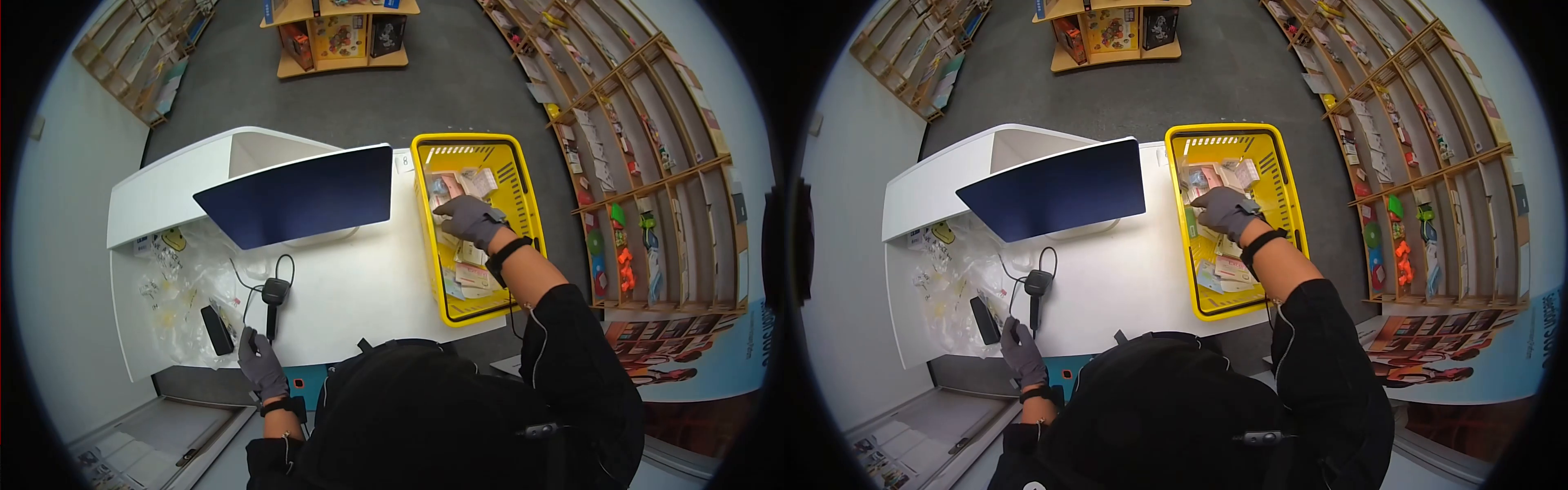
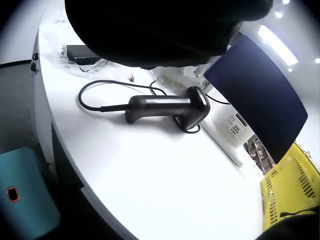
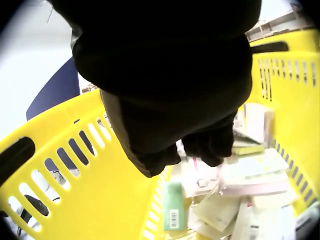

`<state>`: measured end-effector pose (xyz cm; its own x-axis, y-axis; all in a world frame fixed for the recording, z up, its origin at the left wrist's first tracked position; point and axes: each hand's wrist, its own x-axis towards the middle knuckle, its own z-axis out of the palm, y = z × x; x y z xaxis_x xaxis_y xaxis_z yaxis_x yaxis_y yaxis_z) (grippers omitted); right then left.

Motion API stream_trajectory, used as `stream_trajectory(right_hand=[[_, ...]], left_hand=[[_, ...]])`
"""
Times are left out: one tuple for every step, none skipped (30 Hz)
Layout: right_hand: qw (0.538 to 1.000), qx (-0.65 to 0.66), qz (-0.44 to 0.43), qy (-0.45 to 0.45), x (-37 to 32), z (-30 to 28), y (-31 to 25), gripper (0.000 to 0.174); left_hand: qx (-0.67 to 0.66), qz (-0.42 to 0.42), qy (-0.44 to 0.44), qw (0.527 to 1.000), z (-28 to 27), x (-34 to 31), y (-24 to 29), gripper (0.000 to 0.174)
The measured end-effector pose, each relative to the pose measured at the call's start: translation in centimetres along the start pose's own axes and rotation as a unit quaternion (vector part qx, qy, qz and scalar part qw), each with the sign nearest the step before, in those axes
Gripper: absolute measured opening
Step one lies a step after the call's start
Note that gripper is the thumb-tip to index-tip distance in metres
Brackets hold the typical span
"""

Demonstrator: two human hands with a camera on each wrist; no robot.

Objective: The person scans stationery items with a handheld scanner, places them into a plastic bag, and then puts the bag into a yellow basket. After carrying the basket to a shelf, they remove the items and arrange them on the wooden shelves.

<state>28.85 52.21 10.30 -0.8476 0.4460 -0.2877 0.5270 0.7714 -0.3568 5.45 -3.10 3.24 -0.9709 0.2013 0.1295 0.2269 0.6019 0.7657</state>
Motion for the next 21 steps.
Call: stream_trajectory(right_hand=[[1.000, 0.008, 0.001, 0.001, 1.1, 1.4, 0.3, 0.060], [0.996, 0.006, 0.081, 0.020, 2.4, 2.8, 0.6, 0.063], [0.986, 0.005, 0.163, 0.037, 3.2, 4.0, 0.9, 0.067], [0.968, 0.003, 0.245, 0.052, 3.8, 4.9, 1.5, 0.071], [0.967, 0.013, 0.251, 0.051, 3.8, 5.2, 2.0, 0.071], [0.965, 0.038, 0.245, 0.088, 3.5, 5.3, 2.4, 0.076], [0.961, 0.061, 0.239, 0.124, 3.2, 5.3, 2.8, 0.084], [0.955, 0.083, 0.234, 0.161, 3.0, 5.7, 3.5, 0.094], [0.953, 0.091, 0.242, 0.159, 3.3, 6.5, 4.7, 0.094], [0.957, 0.127, 0.223, 0.133, 4.2, 7.7, 6.6, 0.089], [0.960, 0.162, 0.202, 0.109, 5.2, 9.1, 8.5, 0.085], [0.960, 0.197, 0.178, 0.085, 5.8, 9.8, 9.4, 0.081], [0.959, 0.203, 0.179, 0.087, 6.0, 10.0, 9.2, 0.081], [0.938, 0.312, 0.138, 0.054, 6.0, 10.4, 8.8, 0.069], [0.904, 0.416, 0.093, 0.021, 6.1, 10.6, 8.3, 0.057], [0.857, 0.513, 0.045, -0.012, 6.3, 10.9, 8.1, 0.045], [0.855, 0.516, 0.043, -0.009, 6.6, 11.0, 8.0, 0.045], [0.866, 0.499, 0.029, 0.032, 7.2, 11.9, 8.3, 0.038], [0.875, 0.479, 0.014, 0.073, 7.7, 12.7, 8.6, 0.032], [0.882, 0.458, 0.000, 0.113, 8.3, 13.5, 8.8, 0.027], [0.887, 0.436, -0.013, 0.152, 8.8, 14.5, 9.1, 0.023]], left_hand=[[0.000, -0.022, 0.011, 1.000, -0.8, -0.8, 0.1, 0.035], [0.007, -0.015, 0.009, 1.000, -1.5, -1.5, -0.2, 0.035], [0.041, -0.044, -0.005, 0.998, -2.2, -2.4, -1.1, 0.035], [0.075, -0.074, -0.019, 0.994, -2.8, -3.5, -1.9, 0.035], [0.094, -0.084, -0.019, 0.992, -3.1, -5.1, -3.9, 0.034], [0.113, -0.093, -0.020, 0.989, -3.5, -6.5, -5.3, 0.034], [0.122, -0.126, -0.046, 0.983, -4.0, -7.6, -4.5, 0.034], [0.132, -0.160, -0.071, 0.976, -4.6, -8.7, -3.7, 0.034], [0.139, -0.154, -0.077, 0.975, -5.1, -9.5, -4.3, 0.034], [0.162, -0.197, -0.077, 0.964, -5.4, -10.5, -5.6, 0.034], [0.183, -0.239, -0.074, 0.951, -5.7, -11.3, -7.0, 0.034], [0.188, -0.234, -0.075, 0.951, -6.1, -11.8, -8.2, 0.034], [0.195, -0.255, -0.088, 0.943, -6.5, -12.1, -9.0, 0.035], [0.202, -0.276, -0.101, 0.934, -6.9, -12.3, -9.9, 0.035], [0.208, -0.297, -0.113, 0.925, -7.2, -12.2, -10.2, 0.036], [0.211, -0.293, -0.111, 0.926, -7.2, -12.0, -9.7, 0.036], [0.216, -0.292, -0.120, 0.924, -7.2, -11.9, -9.3, 0.036], [0.220, -0.291, -0.129, 0.922, -7.0, -11.8, -8.5, 0.035], [0.224, -0.292, -0.138, 0.920, -6.7, -11.6, -7.8, 0.035], [0.223, -0.289, -0.134, 0.921, -6.4, -11.5, -7.1, 0.035], [0.197, -0.308, -0.136, 0.921, -6.1, -11.4, -6.6, 0.033]])
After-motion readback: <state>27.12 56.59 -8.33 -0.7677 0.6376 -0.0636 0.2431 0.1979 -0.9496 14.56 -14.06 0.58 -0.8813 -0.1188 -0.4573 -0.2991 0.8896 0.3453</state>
